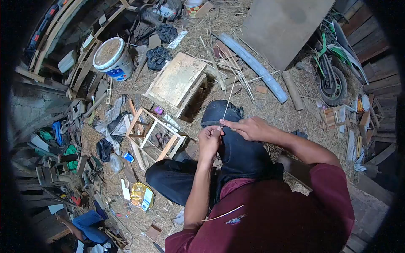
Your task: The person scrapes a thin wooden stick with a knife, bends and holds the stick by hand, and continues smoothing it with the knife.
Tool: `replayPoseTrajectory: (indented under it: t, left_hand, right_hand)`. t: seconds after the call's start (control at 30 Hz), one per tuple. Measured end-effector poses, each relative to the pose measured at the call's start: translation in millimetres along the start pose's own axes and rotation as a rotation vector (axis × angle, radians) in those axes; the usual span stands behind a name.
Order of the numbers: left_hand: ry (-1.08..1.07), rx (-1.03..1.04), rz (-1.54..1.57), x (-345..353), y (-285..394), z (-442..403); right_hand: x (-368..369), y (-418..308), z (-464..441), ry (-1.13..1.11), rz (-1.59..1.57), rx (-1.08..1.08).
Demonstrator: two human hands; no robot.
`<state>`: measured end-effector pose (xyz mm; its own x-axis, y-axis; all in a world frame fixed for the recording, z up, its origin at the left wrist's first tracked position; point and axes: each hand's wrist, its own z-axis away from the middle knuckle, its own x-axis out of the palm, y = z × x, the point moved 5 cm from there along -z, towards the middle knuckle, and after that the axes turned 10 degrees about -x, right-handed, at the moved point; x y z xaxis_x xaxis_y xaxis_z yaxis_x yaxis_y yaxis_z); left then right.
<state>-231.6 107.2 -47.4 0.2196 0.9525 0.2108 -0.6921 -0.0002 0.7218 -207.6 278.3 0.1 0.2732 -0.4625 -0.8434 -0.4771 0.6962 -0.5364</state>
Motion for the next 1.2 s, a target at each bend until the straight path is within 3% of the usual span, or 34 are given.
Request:
replayPoseTrajectory:
  t: [0.13, 0.43, 0.53, 0.77, 0.87, 1.07, 1.2]
  left_hand:
    - [0.068, 0.100, 0.037, 4, -6, 12]
    - [0.070, 0.025, 0.135, -6, -31, 48]
    - [0.042, -0.054, 0.161, -16, -45, 66]
    - [-0.011, -0.075, 0.223, -24, -46, 82]
    - [-0.026, -0.122, 0.119, 0, -14, 61]
    - [0.183, 0.231, -0.253, 5, -11, -1]
    - [0.445, 0.503, -0.495, 19, 7, 35]
  right_hand:
    - [-2, -5, 0, -0.022, 0.019, 0.054]
    - [1, -8, 9, -0.066, 0.083, 0.135]
    - [0, 8, 10, 0.027, 0.042, 0.269]
    - [-6, 13, 11, 0.174, -0.066, 0.212]
    - [-17, -8, 8, 0.081, -0.107, 0.093]
    - [1, -7, 13, -0.001, -0.027, -0.007]
    - [1, -12, 12, -0.038, 0.000, 0.084]
